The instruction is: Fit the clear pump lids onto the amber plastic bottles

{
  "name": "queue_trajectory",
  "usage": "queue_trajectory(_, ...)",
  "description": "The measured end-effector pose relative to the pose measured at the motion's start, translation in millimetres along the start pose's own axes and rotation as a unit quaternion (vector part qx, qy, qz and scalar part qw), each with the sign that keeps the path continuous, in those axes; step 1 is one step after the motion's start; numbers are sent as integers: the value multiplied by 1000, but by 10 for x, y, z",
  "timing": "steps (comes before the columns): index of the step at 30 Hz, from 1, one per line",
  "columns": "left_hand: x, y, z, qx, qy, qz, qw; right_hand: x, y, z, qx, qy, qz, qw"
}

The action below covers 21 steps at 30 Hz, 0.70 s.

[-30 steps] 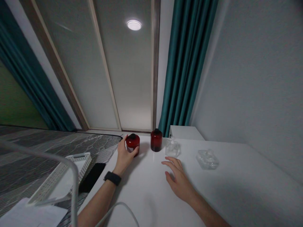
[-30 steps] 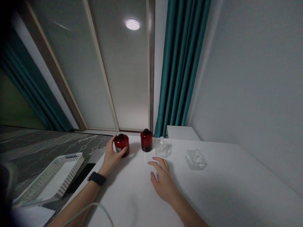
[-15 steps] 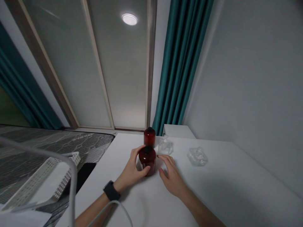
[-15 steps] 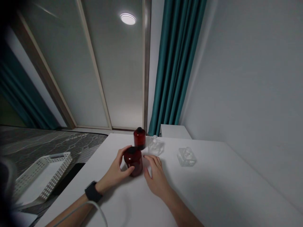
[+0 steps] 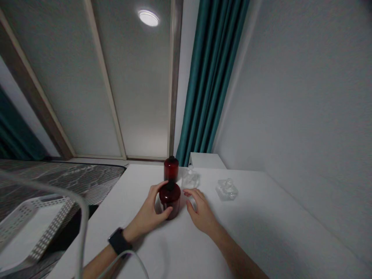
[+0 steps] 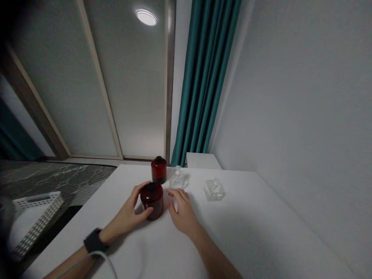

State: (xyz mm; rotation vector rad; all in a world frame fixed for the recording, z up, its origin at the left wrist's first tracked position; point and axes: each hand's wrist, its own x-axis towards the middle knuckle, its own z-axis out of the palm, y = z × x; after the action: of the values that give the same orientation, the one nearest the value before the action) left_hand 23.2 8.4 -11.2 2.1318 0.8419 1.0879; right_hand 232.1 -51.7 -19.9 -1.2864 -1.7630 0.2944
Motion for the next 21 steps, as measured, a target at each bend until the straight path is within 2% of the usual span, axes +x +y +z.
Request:
queue_trajectory(4, -3, -7, -4, 3, 1, 3, 1000, 37, 43, -104, -67, 24, -46, 996)
queue_trajectory(7, -5, -27, -3, 9, 2, 6, 1000, 87, 180, -311, -161, 123, -54, 978)
queue_trajectory(9, -5, -46, 3, 9, 1, 13, 1000, 112, 330, -483, -234, 191, -28, 953)
queue_trajectory(11, -5, -63, 11, 7, 6, 20, 1000, 120, 504, -640, -290, 227, 10, 929)
queue_trajectory(15, 2, -59, 4, 7, 9, 21, 1000, 89, 823, -806, -277, 232, 116, 925)
queue_trajectory(21, 13, -30, -55, 15, -10, 16, 1000, 55, 1042, -847, -220, 177, 128, 951)
